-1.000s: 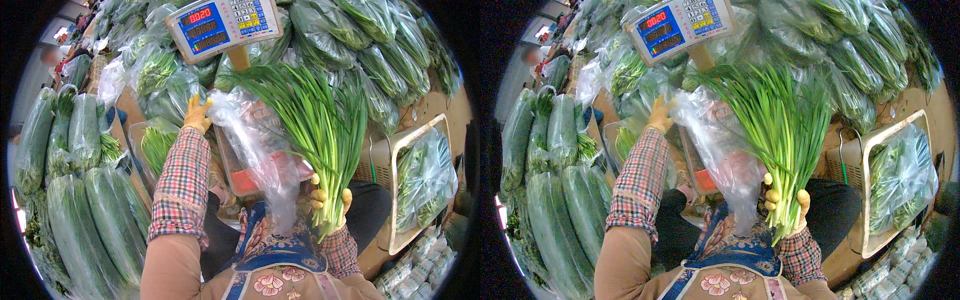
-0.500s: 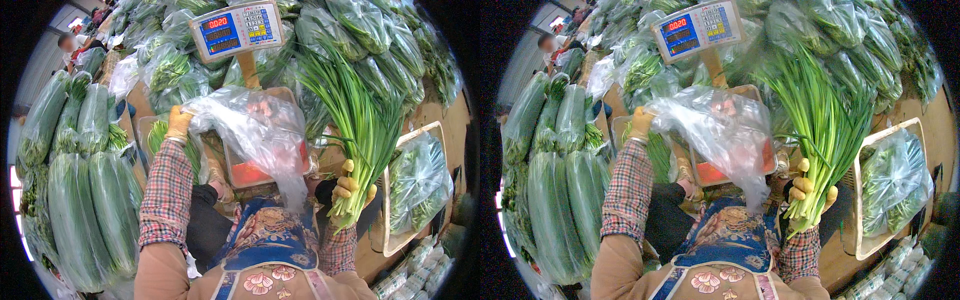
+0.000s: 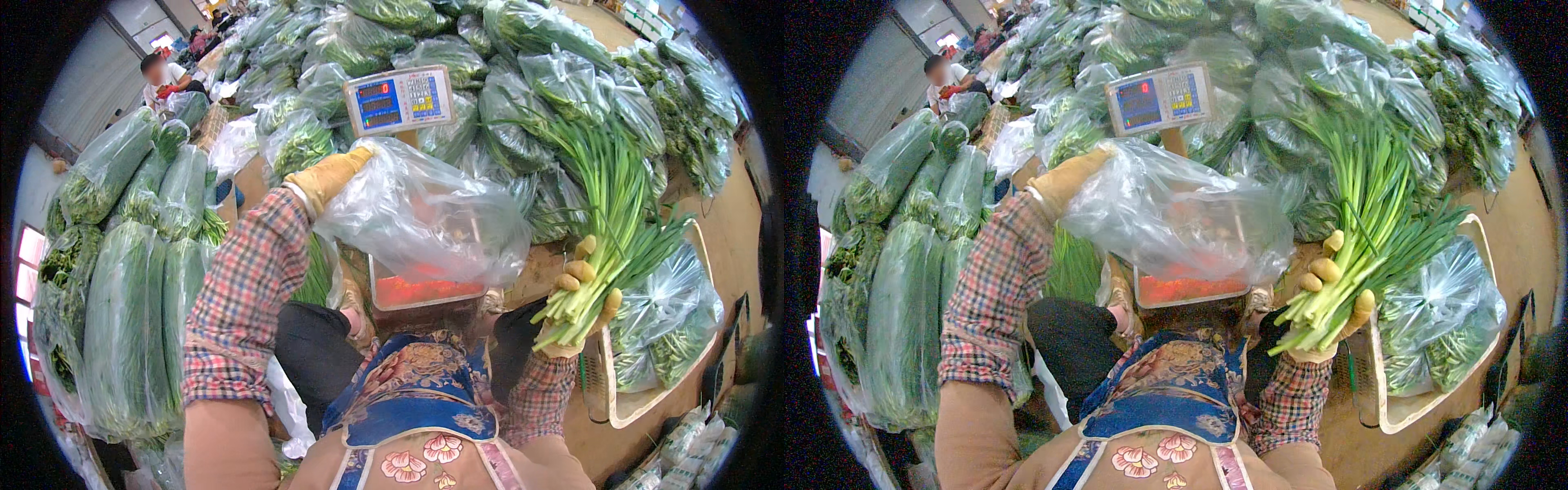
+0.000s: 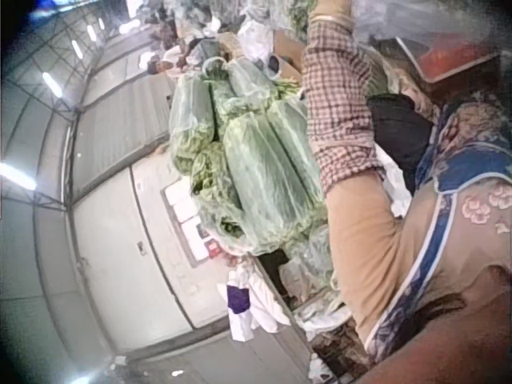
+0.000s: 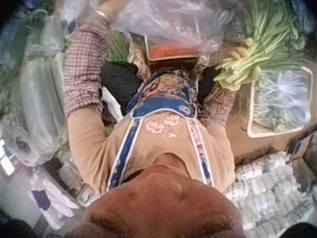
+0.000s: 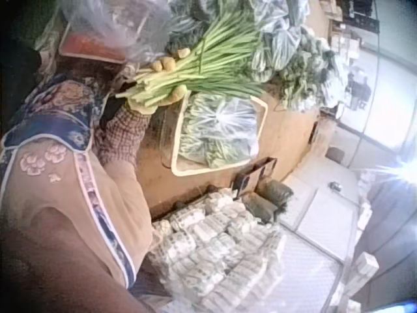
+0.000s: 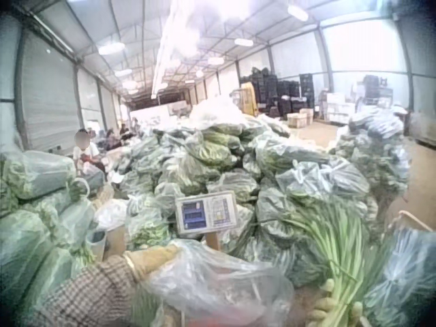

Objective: The person sorts and packs green onions into plastic bags, weighs the filled bags on an electronic scale, and places the packed bundles into a crate.

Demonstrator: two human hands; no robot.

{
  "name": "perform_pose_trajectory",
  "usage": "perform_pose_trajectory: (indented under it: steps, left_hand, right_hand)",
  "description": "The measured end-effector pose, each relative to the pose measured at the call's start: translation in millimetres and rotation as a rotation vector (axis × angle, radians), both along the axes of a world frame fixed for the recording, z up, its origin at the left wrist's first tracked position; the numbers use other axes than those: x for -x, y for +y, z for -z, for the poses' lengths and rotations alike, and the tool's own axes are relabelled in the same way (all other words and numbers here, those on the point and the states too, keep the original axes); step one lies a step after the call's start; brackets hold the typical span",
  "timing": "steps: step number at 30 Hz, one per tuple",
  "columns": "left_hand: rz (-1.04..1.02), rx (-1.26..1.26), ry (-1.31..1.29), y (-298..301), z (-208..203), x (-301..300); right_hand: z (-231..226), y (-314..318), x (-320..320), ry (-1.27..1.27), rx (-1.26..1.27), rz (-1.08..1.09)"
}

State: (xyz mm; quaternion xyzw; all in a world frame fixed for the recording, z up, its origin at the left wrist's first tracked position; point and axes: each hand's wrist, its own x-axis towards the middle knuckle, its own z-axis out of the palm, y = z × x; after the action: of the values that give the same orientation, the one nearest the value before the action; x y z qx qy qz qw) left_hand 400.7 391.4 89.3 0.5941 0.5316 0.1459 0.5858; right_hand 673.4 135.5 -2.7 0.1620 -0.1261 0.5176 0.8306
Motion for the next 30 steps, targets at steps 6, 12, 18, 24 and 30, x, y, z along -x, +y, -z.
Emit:
perform_pose_trajectory:
  steps: [6,12,18,24,30]
  left_hand:
    - [0.281,0.094,-0.327,-54,-69,28]
    - [0.153,0.309,-0.636,-72,-94,68]
    - [0.338,0.216,-0.789,-70,-61,123]
    - [0.163,0.073,-0.82,-121,-36,152]
    - [-0.062,-0.076,-0.776,-159,-39,201]
  right_hand:
    - [-46,2,-15,-0.452,0.206,0.192]
    - [-113,7,7,-0.8,0.232,0.273]
    - [-84,27,53,-1.903,0.208,-0.189]
    - [-3,46,101,-2.224,-0.281,0.263]
    - [27,56,135,-2.403,-0.555,0.376]
